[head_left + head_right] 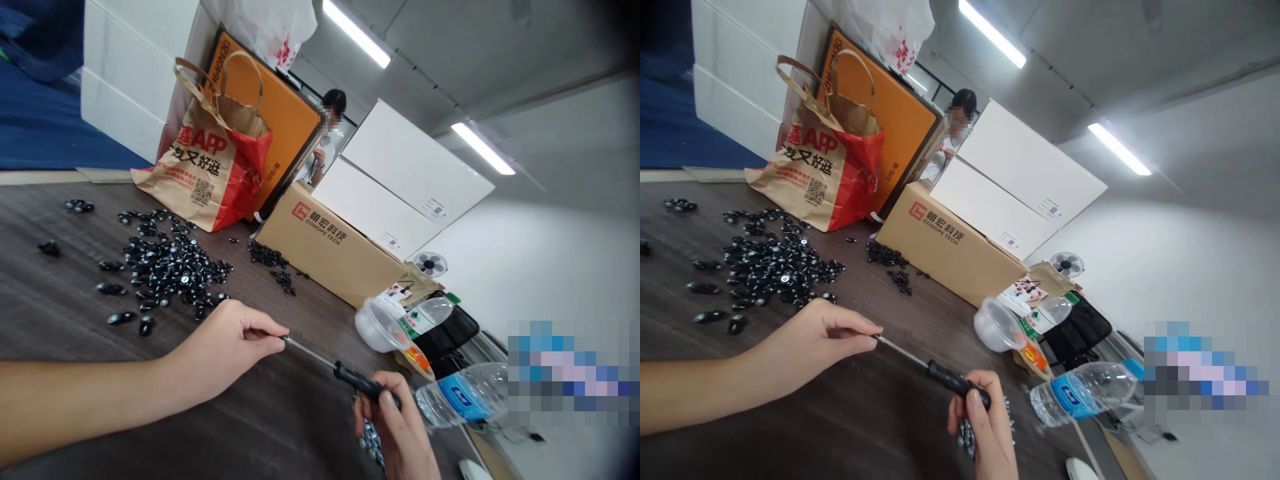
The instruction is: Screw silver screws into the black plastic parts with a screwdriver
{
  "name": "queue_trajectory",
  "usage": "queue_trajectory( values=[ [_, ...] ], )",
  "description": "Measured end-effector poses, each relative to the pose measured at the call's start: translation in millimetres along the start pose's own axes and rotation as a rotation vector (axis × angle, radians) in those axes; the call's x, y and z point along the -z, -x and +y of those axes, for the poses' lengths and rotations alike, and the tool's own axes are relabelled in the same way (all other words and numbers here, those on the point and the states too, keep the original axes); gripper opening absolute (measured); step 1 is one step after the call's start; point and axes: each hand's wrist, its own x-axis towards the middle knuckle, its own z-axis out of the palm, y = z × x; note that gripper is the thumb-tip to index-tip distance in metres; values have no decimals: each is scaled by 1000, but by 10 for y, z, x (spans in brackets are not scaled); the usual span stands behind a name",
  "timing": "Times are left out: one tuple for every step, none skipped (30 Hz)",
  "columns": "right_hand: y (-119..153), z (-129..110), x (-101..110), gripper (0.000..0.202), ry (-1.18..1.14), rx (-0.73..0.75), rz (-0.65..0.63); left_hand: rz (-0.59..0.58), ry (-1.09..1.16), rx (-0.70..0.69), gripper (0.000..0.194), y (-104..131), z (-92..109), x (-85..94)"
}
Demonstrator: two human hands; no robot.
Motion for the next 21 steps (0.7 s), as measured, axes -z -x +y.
queue_trajectory(
  values=[
    [-6,6,9,34,20,-18,-4,-3,1,-5,19,1,-3,-1],
    [-12,14,20,39,49,-35,-14,-6,0,-9,19,1,-5,-2],
    [-19,22,30,44,75,-50,-28,-6,0,-12,19,1,-6,-2],
    [-24,29,34,48,89,-62,-40,-5,-1,-13,19,-1,-6,-2],
    [-27,34,33,50,80,-68,-46,-2,-2,-15,19,-4,-4,-2],
    [-28,35,26,48,50,-72,-45,1,-1,-18,19,-8,-1,-1],
    [-26,32,15,44,3,-72,-42,4,0,-21,19,-12,3,0],
    [-23,26,2,41,-47,-71,-37,5,2,-22,19,-16,6,1],
    [-19,18,-10,38,-85,-75,-32,5,2,-21,19,-19,10,2],
    [-15,9,-19,36,-101,-82,-26,4,1,-19,19,-21,14,3],
    [-12,1,-23,35,-96,-94,-23,6,-1,-17,19,-22,18,3],
    [-11,-4,-22,35,-78,-111,-26,8,-3,-18,19,-21,22,4],
    [-12,-4,-19,39,-53,-130,-35,9,-7,-22,18,-21,26,5],
    [-13,-1,-16,44,-24,-148,-47,11,-9,-27,18,-20,28,7],
    [-15,6,-15,48,-3,-158,-55,11,-10,-31,18,-20,29,9],
    [-17,14,-17,49,4,-155,-57,10,-10,-33,18,-21,29,11],
    [-17,23,-22,48,-5,-140,-52,10,-8,-31,18,-22,27,13],
    [-15,29,-29,44,-21,-113,-40,12,-5,-25,18,-23,23,14],
    [-11,31,-37,40,-38,-83,-26,11,1,-17,18,-24,20,16],
    [-6,30,-43,38,-50,-59,-14,11,7,-9,18,-24,16,16],
    [0,25,-45,37,-50,-47,-4,11,11,-5,17,-23,14,16]
  ],
)
